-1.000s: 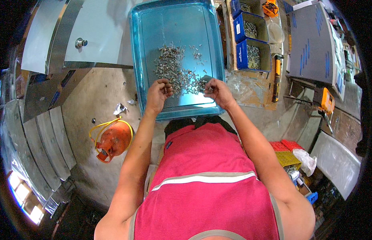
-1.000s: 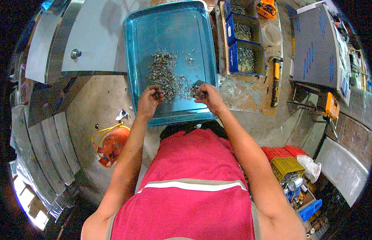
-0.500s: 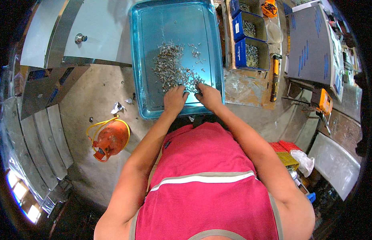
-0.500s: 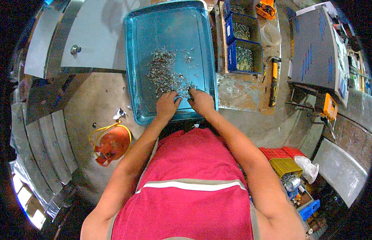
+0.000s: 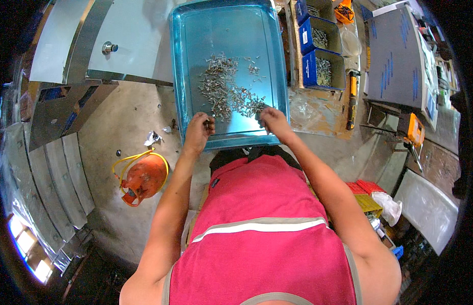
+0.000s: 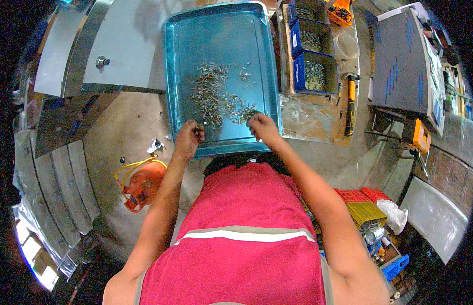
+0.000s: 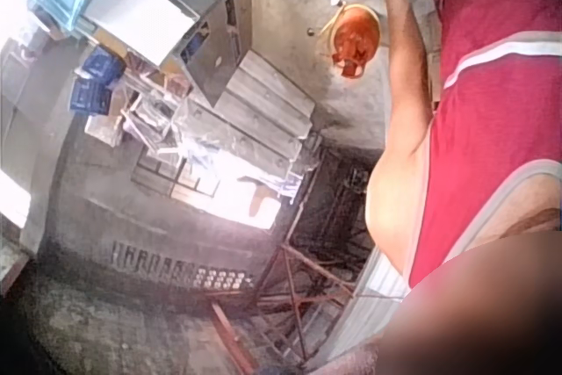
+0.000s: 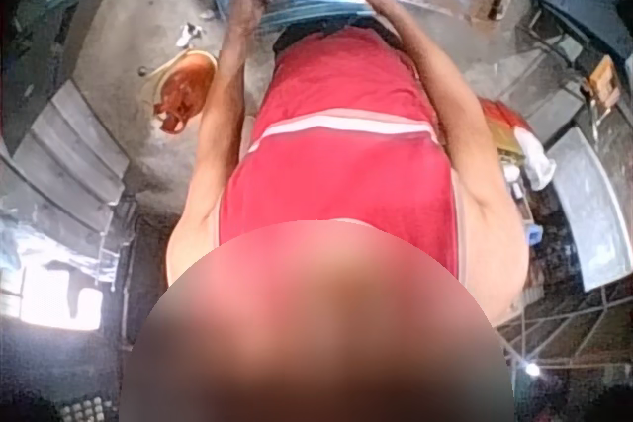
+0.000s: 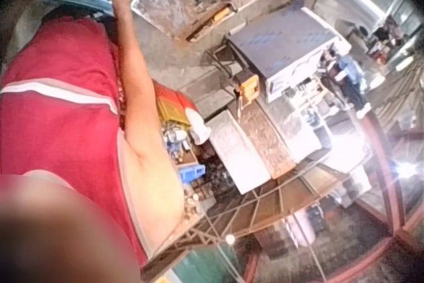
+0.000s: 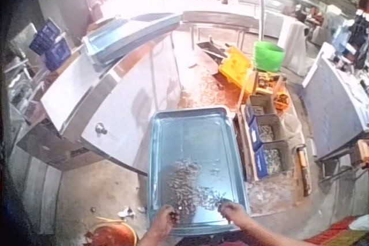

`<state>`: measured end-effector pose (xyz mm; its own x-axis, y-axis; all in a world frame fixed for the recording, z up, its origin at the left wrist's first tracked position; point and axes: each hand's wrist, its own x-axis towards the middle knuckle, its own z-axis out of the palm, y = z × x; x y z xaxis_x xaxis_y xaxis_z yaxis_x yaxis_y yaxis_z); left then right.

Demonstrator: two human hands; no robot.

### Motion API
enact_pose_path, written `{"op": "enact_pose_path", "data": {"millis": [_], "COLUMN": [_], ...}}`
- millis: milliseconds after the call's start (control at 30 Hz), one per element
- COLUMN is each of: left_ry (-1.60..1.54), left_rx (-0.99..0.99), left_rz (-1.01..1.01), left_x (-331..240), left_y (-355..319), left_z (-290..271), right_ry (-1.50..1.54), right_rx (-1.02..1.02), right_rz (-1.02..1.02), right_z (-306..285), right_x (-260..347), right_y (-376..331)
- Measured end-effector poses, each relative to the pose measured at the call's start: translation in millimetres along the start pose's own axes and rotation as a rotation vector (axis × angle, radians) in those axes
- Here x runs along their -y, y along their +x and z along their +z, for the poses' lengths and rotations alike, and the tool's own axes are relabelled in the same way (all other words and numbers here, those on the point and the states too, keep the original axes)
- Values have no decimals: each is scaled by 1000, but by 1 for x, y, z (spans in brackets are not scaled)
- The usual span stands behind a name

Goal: The person sorts small metal fasteners from a blue tray into several smaller blue bins on a workbench. They repeatedly pick up fasteners by hand and place them into the bins, occasionally adjusting the pile in the tray.

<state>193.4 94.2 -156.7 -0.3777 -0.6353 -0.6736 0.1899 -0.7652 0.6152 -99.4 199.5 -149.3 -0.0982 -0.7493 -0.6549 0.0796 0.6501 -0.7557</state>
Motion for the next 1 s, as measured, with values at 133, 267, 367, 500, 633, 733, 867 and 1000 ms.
{"op": "enact_pose_path", "data": {"millis": [133,267,367,500,633,733,867,1000], "left_ry": [194,1042,1440,1533,1477,1062,443,326], "left_rx": [8,-52,-79,-96,-40,105,347,388], "left_rz": [56,245,452,501,568,314,-27,-14], "left_x": [-10,-4,6,16,21,18,3,-6], "left_y": [-10,-9,-3,6,10,15,20,14], "left_z": [-13,7,23,25,15,0,-22,-28], "right_ry": [438,-284,-541,-799,-938,-930,-519,623], "right_rx": [8,-174,-276,-346,-382,-405,-434,-182], "right_rz": [28,-168,-167,-145,-164,-185,-316,0], "right_z": [-9,10,27,45,57,57,51,17], "right_x": [-9,-18,-16,-8,-7,-14,-20,-14], "right_y": [-9,2,3,3,6,10,9,-24]}}
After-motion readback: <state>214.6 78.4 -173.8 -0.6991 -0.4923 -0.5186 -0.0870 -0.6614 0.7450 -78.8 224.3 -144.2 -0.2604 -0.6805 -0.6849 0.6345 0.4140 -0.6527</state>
